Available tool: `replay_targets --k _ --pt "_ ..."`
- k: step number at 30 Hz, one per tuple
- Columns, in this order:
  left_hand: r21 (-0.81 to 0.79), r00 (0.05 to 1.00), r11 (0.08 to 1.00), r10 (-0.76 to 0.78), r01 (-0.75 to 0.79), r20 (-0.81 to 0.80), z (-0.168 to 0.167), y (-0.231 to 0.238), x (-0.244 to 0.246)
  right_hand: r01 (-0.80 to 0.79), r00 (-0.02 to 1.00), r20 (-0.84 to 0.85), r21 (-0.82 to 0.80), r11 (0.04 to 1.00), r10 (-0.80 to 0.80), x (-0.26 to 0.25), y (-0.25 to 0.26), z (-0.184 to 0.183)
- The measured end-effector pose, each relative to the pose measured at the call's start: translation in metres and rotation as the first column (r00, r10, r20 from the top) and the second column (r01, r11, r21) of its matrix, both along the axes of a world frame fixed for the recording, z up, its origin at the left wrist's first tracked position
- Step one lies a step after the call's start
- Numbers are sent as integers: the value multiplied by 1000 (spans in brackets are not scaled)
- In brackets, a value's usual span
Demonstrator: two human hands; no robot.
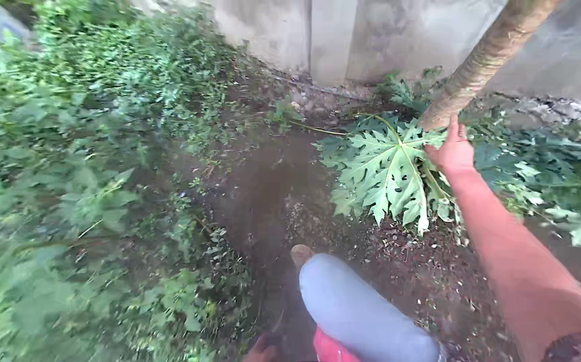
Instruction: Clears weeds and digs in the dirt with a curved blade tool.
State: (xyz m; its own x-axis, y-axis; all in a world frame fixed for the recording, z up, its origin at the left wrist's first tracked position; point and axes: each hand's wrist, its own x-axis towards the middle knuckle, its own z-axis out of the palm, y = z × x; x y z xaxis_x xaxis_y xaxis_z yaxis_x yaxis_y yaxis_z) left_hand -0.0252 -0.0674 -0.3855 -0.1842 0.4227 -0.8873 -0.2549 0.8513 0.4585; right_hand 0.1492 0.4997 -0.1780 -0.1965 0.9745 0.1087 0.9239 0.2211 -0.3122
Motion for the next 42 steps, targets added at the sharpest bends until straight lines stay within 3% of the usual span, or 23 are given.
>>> replay_targets --k 2,4,7,8,10,13,15,18,20,22,25,28,31,36,39,42 --pt "78 989 986 147 -148 16 1 -12 3 -187 981 -64 -41 981 184 -16 -39 10" --pt "155 966 954 255 -257 29 14 -21 8 -467 875 -250 -205 860 415 -41 -108 1" --pt "274 923 885 385 -376 22 31 -15 12 -729 681 -476 -518 448 557 -69 -236 -38" --pt "312 899 854 437 -417 6 34 -10 13 -738 644 -462 -586 335 610 -75 -275 -57" --pt "405 849 788 527 -464 -52 41 3 16 -644 633 -367 -739 200 682 -88 -339 -90" --pt "567 810 756 533 -327 -243 37 22 22 -490 784 -399 -868 80 475 -107 -395 -128" --pt "567 856 816 369 -112 -362 40 24 14 -481 852 -457 -876 36 256 -122 -407 -145" --pt "441 942 866 -94 237 -321 63 14 -32 -444 894 -441 -895 35 77 -144 -399 -168" --pt "389 902 820 -328 419 -280 78 13 -69 -400 915 -392 -912 89 94 -154 -393 -184" --pt "303 868 839 -337 453 -364 73 14 -94 -377 919 -341 -905 195 196 -170 -388 -199" --pt "117 854 942 -227 315 -469 44 6 -106 -392 913 -320 -862 320 254 -205 -372 -214" --pt "-95 867 942 -334 323 -368 42 3 -116 -505 859 -489 -764 401 151 -252 -352 -199" --pt "-54 879 957 -283 285 -383 44 7 -133 -495 820 -561 -794 353 -113 -309 -337 -197" --pt "-13 892 963 -254 269 -373 39 6 -141 -399 787 -569 -764 507 -240 -392 -331 -234" --pt "-36 899 953 -295 300 -323 37 6 -144 -371 912 -405 -742 558 67 -407 -343 -282" --pt "-21 898 951 -300 310 -321 35 4 -146 -354 903 -163 -804 478 397 -388 -345 -302"
